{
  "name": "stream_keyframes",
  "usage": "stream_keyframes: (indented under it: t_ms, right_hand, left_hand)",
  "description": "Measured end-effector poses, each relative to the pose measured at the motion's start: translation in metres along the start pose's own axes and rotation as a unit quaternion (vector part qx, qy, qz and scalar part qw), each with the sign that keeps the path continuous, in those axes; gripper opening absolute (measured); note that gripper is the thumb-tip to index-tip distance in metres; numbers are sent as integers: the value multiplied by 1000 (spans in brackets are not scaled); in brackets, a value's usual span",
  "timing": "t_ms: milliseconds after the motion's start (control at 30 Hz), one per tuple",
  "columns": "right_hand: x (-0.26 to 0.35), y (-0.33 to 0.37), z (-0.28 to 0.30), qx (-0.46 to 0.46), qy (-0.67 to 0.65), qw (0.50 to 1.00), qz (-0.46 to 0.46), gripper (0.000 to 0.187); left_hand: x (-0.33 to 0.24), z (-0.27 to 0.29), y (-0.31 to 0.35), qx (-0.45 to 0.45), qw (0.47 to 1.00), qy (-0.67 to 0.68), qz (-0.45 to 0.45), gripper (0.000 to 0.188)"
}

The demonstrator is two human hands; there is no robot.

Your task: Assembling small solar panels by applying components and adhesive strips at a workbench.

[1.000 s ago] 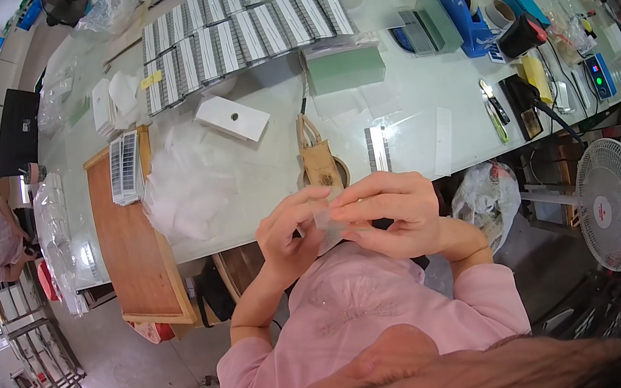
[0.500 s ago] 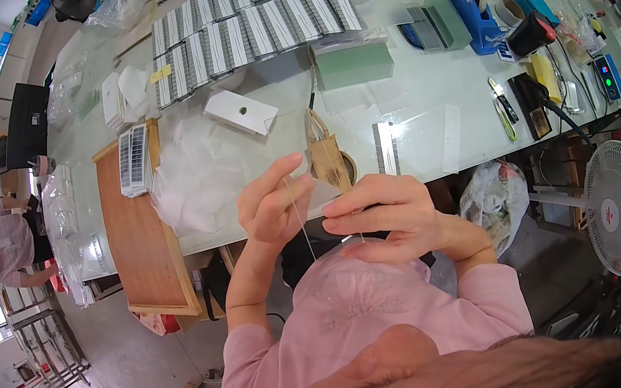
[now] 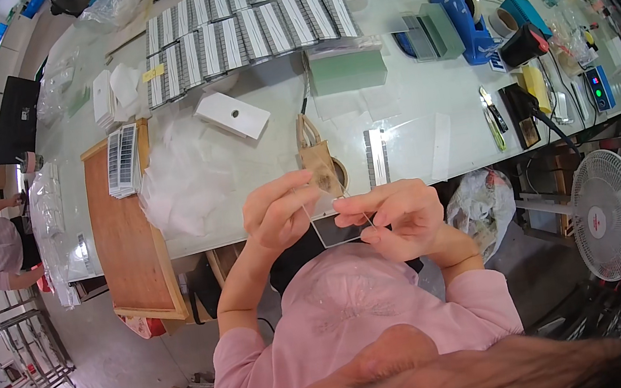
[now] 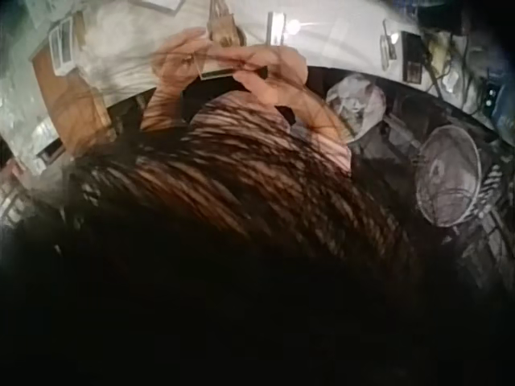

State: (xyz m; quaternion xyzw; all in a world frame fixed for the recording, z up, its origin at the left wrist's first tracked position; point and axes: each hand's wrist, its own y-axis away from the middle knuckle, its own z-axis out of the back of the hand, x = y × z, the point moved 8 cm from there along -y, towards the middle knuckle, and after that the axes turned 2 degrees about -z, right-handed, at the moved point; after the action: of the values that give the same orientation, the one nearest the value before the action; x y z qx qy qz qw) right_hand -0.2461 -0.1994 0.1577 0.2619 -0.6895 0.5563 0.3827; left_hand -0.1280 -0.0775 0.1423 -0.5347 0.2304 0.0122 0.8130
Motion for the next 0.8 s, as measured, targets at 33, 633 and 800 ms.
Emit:
stream_keyframes:
  t_ms: [33,633,800]
  right_hand:
    - [0,0,1,2,0,1000,0,31]
    - [-10,8,4,-121,-76,989,-26,25]
    - [-10,8,5,-131,-98,987,0,26]
  left_hand:
    - [-1,0,1,-3,1000,-4,-7,23]
    - [-7,1,13,26,999,3,22,22]
    - [-9,1,10,32,999,-1,43,22]
